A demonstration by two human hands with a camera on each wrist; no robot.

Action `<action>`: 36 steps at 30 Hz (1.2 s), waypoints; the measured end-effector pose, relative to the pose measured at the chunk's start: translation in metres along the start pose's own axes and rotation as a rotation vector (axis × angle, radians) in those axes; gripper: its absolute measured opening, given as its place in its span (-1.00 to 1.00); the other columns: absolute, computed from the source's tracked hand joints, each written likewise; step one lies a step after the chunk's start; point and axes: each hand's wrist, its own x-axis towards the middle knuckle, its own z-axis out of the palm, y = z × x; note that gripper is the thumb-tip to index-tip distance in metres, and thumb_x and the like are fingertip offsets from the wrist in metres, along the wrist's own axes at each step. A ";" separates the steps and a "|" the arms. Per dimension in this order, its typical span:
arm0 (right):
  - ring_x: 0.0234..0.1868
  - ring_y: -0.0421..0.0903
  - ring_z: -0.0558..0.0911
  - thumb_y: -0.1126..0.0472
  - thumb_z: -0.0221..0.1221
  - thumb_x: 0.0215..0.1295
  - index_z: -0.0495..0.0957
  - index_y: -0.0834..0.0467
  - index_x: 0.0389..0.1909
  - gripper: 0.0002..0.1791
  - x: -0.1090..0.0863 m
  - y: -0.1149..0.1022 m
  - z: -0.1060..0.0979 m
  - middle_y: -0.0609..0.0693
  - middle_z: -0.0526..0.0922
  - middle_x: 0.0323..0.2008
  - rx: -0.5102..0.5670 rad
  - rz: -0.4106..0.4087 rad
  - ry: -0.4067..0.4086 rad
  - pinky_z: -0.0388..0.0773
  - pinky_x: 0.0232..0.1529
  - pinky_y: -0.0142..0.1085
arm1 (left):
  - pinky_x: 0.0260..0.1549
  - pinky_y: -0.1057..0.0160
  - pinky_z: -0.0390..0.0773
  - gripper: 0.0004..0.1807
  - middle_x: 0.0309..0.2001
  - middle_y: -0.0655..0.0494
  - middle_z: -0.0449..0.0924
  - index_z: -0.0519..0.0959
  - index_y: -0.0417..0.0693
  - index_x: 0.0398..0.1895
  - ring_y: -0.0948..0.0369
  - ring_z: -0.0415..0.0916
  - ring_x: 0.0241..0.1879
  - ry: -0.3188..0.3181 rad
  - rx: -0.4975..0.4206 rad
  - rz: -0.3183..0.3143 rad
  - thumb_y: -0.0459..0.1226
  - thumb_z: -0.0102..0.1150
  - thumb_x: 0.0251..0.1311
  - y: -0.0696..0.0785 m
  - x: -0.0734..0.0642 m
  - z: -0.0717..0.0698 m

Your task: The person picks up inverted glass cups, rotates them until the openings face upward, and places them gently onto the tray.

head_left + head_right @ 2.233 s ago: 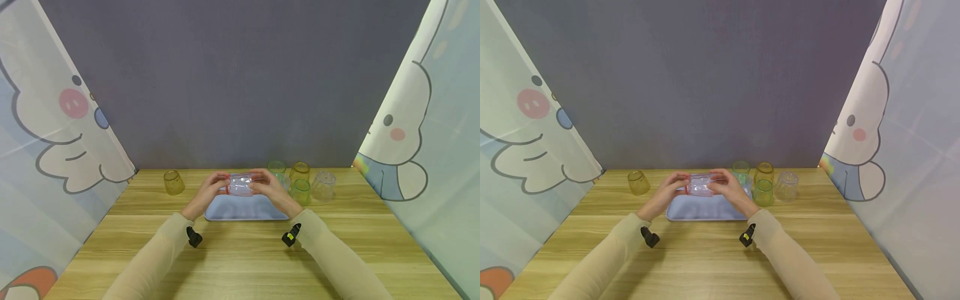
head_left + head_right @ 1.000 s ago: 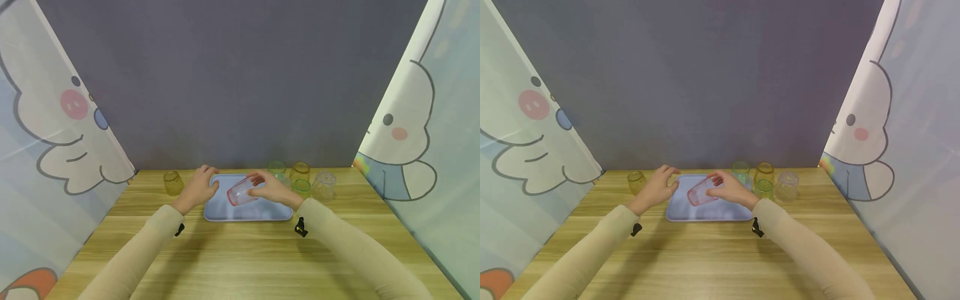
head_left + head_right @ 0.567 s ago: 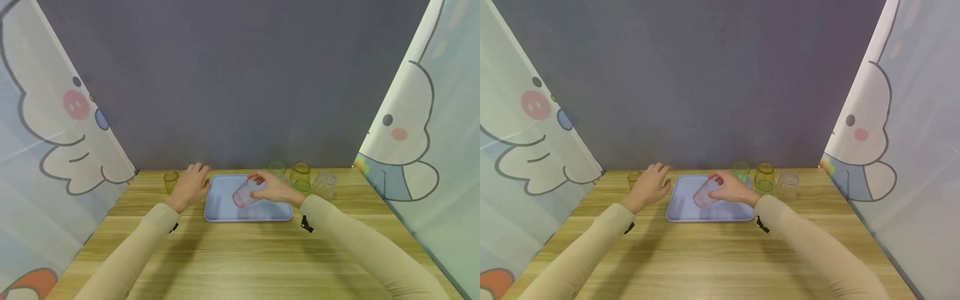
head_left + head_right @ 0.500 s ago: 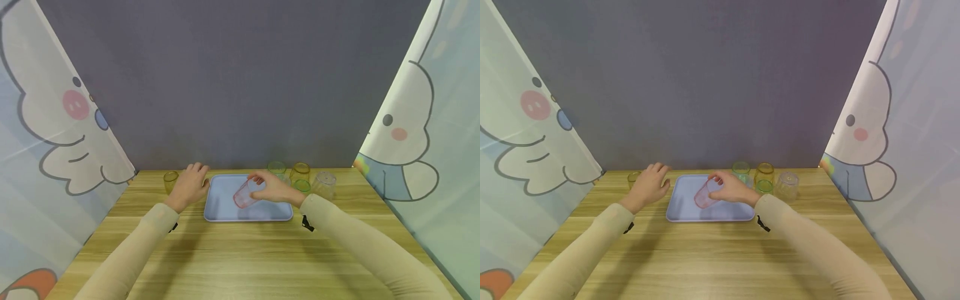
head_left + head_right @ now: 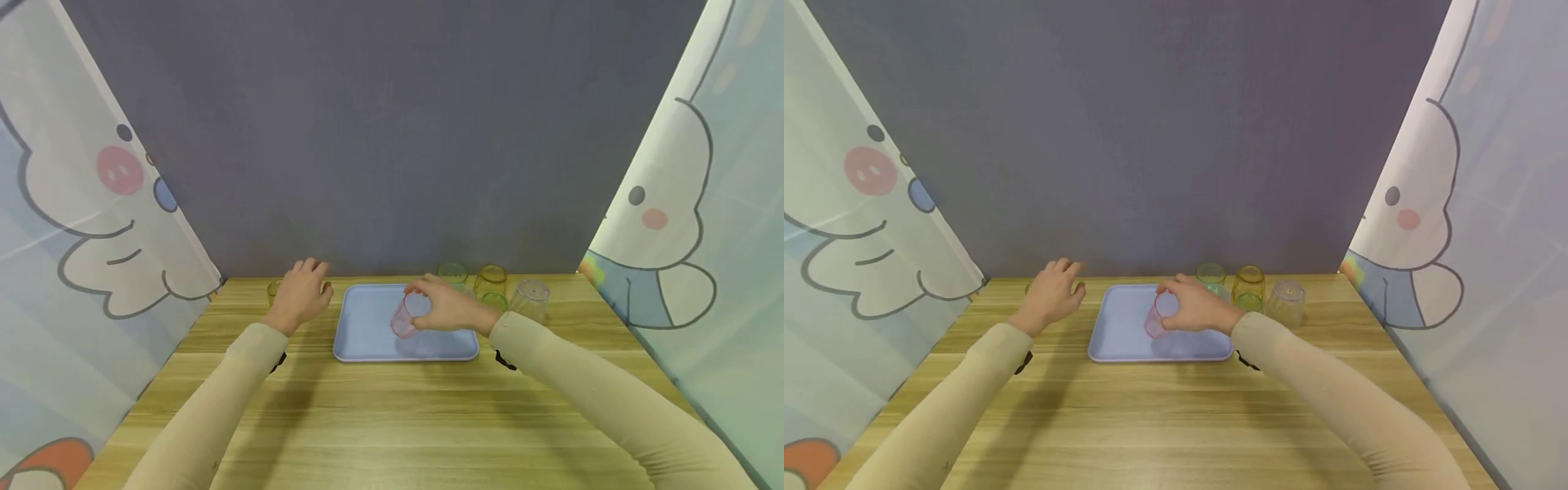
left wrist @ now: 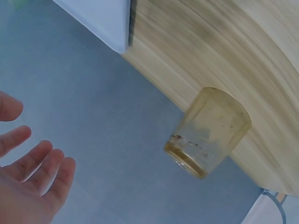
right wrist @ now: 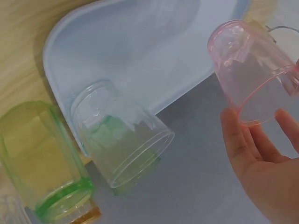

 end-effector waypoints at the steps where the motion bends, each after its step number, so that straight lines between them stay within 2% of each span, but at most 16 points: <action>1: 0.20 0.04 0.49 0.07 0.31 0.06 0.52 0.11 0.26 -0.34 0.000 -0.001 0.000 0.02 0.49 0.15 -0.015 0.001 -0.002 0.49 0.15 -0.03 | -0.10 -0.19 0.55 -0.57 0.07 -0.25 0.52 0.52 -0.27 0.24 -0.20 0.47 0.00 -0.002 0.001 -0.006 -0.24 0.06 0.39 -0.001 0.001 0.000; 9: 0.28 0.08 0.43 0.07 0.31 0.07 0.52 0.13 0.26 -0.33 -0.003 -0.004 -0.001 0.08 0.43 0.25 -0.071 0.023 -0.031 0.51 0.14 -0.02 | -0.13 -0.20 0.56 -0.57 0.07 -0.28 0.52 0.52 -0.29 0.23 -0.22 0.47 -0.01 -0.024 0.020 -0.043 -0.25 0.06 0.38 -0.011 0.001 0.001; 13: 0.28 0.10 0.44 0.06 0.32 0.08 0.52 0.13 0.26 -0.34 -0.004 -0.004 -0.002 0.09 0.43 0.24 -0.090 0.025 -0.029 0.52 0.12 -0.01 | -0.06 -0.24 0.53 -0.55 0.11 -0.30 0.50 0.49 -0.31 0.26 -0.24 0.45 0.05 -0.053 0.035 -0.080 -0.24 0.03 0.40 -0.017 0.001 0.002; 22: 0.23 0.08 0.46 0.05 0.33 0.06 0.53 0.10 0.25 -0.34 -0.002 -0.003 -0.001 0.09 0.45 0.21 -0.111 0.023 -0.033 0.54 0.09 -0.02 | 0.09 -0.34 0.41 -0.49 0.20 -0.36 0.41 0.41 -0.33 0.33 -0.32 0.35 0.16 -0.117 0.005 -0.158 -0.21 -0.02 0.42 -0.033 -0.002 0.005; 27: 0.22 0.07 0.47 0.04 0.34 0.06 0.53 0.11 0.25 -0.33 -0.002 -0.005 0.002 0.10 0.45 0.21 -0.120 0.020 -0.040 0.54 0.10 -0.04 | 0.12 -0.36 0.35 -0.45 0.25 -0.39 0.36 0.36 -0.32 0.38 -0.34 0.29 0.21 -0.162 0.011 -0.231 -0.19 -0.04 0.44 -0.043 -0.007 0.008; 32: 0.21 0.06 0.48 0.04 0.33 0.06 0.54 0.11 0.26 -0.33 -0.001 -0.004 0.002 0.08 0.46 0.19 -0.140 0.017 -0.034 0.53 0.11 -0.02 | 0.14 -0.40 0.29 -0.43 0.25 -0.43 0.33 0.33 -0.34 0.41 -0.37 0.24 0.23 -0.152 -0.010 -0.305 -0.20 -0.08 0.44 -0.053 -0.014 0.010; 36: 0.31 0.12 0.44 0.01 0.31 0.07 0.52 0.07 0.27 -0.33 -0.002 -0.003 0.000 0.12 0.42 0.30 -0.164 0.041 -0.054 0.52 0.14 0.05 | 0.12 -0.41 0.30 -0.43 0.20 -0.44 0.33 0.32 -0.35 0.40 -0.37 0.23 0.19 -0.156 -0.025 -0.341 -0.20 -0.12 0.43 -0.062 -0.018 0.013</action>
